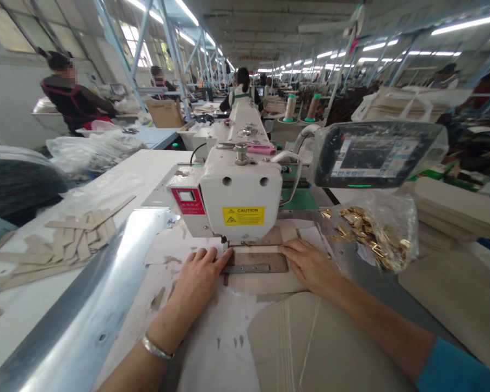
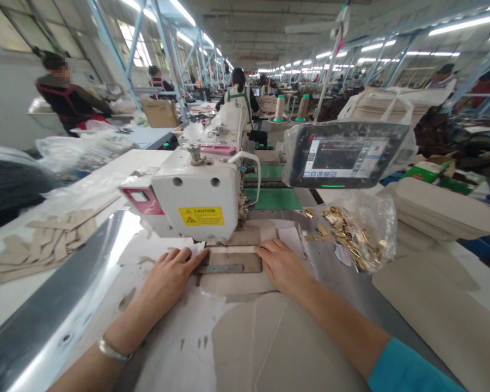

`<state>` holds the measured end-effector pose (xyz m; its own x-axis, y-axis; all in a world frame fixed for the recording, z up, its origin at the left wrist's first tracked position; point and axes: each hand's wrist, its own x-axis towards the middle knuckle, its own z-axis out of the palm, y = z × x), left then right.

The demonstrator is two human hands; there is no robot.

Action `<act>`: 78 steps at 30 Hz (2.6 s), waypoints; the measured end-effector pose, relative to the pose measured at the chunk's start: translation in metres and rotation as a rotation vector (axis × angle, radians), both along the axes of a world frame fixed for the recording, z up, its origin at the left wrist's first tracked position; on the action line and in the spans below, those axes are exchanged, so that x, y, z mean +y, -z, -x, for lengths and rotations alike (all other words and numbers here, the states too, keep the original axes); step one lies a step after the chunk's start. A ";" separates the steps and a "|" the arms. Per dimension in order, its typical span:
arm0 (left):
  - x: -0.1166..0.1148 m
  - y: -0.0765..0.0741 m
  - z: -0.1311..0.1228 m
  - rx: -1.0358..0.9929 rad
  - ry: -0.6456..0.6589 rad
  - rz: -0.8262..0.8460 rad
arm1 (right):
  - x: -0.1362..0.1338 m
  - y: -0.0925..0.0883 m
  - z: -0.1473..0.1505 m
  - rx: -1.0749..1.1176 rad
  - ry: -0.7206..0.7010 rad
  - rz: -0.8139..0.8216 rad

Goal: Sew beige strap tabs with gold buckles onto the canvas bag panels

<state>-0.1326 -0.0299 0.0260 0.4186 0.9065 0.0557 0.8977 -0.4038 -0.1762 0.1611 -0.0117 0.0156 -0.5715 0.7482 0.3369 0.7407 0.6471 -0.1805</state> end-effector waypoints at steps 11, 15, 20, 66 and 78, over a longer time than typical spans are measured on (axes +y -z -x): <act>0.000 0.000 0.000 0.006 -0.042 0.018 | -0.003 -0.015 0.000 0.172 0.007 0.174; -0.004 -0.002 -0.001 0.011 -0.040 -0.011 | -0.001 -0.006 -0.012 0.286 -0.053 0.181; -0.012 -0.008 -0.007 0.040 -0.061 -0.021 | 0.001 0.006 -0.016 0.311 -0.086 0.161; -0.001 -0.005 0.051 0.088 -0.027 -0.031 | 0.030 0.010 0.035 0.232 -0.173 0.092; 0.011 0.002 0.028 0.030 0.010 -0.040 | 0.022 0.009 -0.016 0.104 -0.080 0.028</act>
